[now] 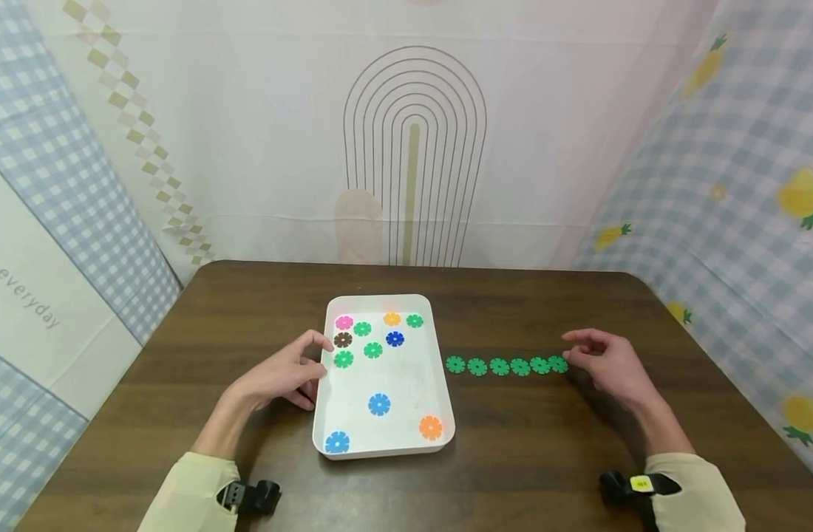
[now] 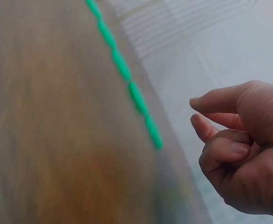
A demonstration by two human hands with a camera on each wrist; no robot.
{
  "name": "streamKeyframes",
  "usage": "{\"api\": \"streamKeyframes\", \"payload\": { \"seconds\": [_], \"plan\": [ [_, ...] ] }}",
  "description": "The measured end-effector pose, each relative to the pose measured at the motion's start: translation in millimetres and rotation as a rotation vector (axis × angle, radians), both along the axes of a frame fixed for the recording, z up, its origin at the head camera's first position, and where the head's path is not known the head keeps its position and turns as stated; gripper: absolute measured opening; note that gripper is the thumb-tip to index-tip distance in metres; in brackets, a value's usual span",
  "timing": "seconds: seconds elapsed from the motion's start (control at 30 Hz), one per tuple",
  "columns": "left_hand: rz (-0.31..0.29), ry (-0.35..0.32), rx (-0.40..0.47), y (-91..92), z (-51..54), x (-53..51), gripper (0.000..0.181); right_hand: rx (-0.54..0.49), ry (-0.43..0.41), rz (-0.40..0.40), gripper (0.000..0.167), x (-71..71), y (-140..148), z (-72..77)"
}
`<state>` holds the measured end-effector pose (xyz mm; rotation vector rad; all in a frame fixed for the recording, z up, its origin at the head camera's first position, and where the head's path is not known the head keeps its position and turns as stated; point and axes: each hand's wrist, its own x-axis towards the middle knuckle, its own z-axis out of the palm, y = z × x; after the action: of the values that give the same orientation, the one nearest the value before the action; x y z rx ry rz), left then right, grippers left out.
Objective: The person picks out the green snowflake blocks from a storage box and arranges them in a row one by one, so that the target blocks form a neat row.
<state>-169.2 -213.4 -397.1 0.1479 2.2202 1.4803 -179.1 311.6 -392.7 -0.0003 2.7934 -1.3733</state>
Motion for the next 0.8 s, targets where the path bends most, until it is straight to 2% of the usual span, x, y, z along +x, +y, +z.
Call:
{"api": "streamKeyframes", "payload": {
  "seconds": [0.2,0.33,0.6,0.8],
  "plan": [
    [0.0,-0.001,0.003,-1.6,0.2,-0.7,0.046,0.014,0.067,0.085,0.036,-5.1,-36.5,28.4],
    [0.0,-0.001,0.007,-1.5,0.1,-0.6,0.045,0.018,0.114,0.15,0.029,-9.8,-68.6,41.1],
    [-0.004,0.0,0.004,-0.5,1.0,-0.5,0.044,-0.028,0.1,0.25,0.024,-22.9,-134.6,42.8],
    [-0.003,0.005,0.0,-0.2,0.3,0.1,0.044,-0.051,0.009,0.3,0.023,-29.4,-180.9,41.4]
  ]
}}
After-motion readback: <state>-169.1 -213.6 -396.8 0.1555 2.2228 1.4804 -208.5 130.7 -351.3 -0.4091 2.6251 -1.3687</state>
